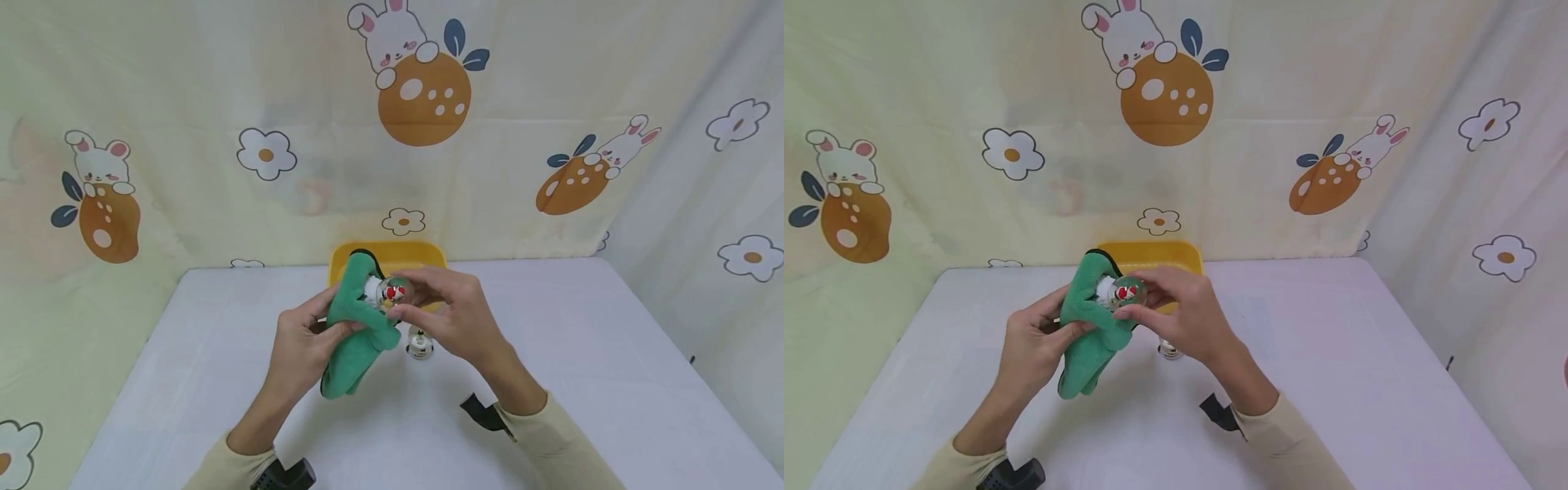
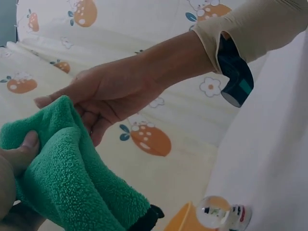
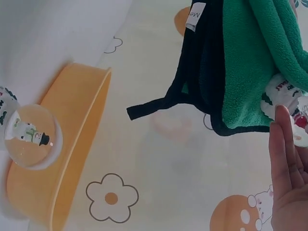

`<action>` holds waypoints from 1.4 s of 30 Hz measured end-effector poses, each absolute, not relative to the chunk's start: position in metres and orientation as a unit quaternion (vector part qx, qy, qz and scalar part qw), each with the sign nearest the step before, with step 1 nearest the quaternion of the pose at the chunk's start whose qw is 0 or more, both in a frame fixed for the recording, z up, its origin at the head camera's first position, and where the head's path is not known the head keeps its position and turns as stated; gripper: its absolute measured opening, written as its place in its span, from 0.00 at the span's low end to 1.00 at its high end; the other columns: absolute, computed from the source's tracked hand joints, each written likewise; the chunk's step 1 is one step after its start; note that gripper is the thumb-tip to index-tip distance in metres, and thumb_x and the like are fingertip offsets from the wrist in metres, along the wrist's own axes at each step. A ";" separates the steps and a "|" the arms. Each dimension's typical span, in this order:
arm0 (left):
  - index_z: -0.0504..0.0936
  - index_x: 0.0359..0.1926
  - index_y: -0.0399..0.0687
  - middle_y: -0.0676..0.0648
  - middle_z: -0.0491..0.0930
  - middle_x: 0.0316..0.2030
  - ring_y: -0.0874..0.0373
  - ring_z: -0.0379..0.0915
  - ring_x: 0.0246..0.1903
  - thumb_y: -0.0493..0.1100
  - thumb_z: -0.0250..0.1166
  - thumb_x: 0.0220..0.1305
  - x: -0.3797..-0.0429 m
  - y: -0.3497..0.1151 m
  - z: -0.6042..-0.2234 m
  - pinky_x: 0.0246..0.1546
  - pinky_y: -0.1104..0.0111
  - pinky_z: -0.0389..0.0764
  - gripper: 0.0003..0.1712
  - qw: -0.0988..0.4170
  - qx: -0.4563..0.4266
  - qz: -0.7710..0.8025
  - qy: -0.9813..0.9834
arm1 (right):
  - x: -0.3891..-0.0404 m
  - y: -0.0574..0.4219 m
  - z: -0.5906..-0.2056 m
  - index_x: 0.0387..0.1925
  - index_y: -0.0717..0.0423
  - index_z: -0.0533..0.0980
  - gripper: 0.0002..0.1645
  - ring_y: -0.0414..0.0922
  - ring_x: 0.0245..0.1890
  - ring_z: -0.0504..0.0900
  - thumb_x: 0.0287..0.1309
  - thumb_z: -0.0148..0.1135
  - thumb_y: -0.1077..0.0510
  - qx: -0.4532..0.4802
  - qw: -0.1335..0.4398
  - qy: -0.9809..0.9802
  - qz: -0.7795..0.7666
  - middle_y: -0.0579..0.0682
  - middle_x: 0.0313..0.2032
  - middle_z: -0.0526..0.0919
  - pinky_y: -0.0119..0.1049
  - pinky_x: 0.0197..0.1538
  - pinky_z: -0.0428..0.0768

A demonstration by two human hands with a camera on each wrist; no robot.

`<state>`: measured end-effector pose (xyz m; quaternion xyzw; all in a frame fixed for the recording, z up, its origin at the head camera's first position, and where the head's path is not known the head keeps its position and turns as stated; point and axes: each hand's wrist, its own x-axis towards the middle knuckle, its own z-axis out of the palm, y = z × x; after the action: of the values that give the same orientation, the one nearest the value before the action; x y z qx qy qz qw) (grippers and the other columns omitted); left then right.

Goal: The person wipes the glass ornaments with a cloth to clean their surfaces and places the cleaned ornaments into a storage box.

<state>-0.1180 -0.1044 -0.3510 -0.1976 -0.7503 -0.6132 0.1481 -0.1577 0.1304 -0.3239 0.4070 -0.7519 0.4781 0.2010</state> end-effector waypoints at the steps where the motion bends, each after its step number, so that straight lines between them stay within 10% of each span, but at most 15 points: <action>1: 0.79 0.64 0.39 0.43 0.86 0.51 0.54 0.86 0.46 0.35 0.75 0.57 -0.119 -0.104 -0.351 0.43 0.63 0.88 0.32 0.148 -0.193 -0.617 -0.749 | -0.158 0.131 -0.324 0.53 0.63 0.82 0.31 0.40 0.32 0.86 0.43 0.81 0.66 0.413 0.201 -0.752 0.473 0.52 0.39 0.87 0.31 0.39 0.88; 16: 0.78 0.65 0.45 0.45 0.87 0.50 0.56 0.85 0.48 0.36 0.74 0.60 -0.124 -0.111 -0.354 0.45 0.64 0.88 0.32 0.097 -0.166 -0.641 -0.743 | -0.160 0.144 -0.315 0.59 0.63 0.79 0.30 0.45 0.50 0.82 0.61 0.69 0.48 0.533 0.208 -0.738 0.358 0.54 0.56 0.82 0.24 0.46 0.83; 42: 0.80 0.63 0.46 0.46 0.87 0.49 0.54 0.86 0.45 0.39 0.75 0.60 -0.126 -0.115 -0.352 0.44 0.63 0.88 0.29 0.055 -0.133 -0.658 -0.739 | -0.157 0.147 -0.307 0.62 0.59 0.79 0.20 0.45 0.60 0.82 0.73 0.59 0.58 0.597 0.314 -0.719 0.168 0.52 0.60 0.82 0.34 0.59 0.81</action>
<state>-0.1259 -0.1151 -0.3517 -0.1330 -0.7392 -0.6579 0.0548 -0.1568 0.1466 -0.3072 0.5969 -0.7188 0.1679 0.3145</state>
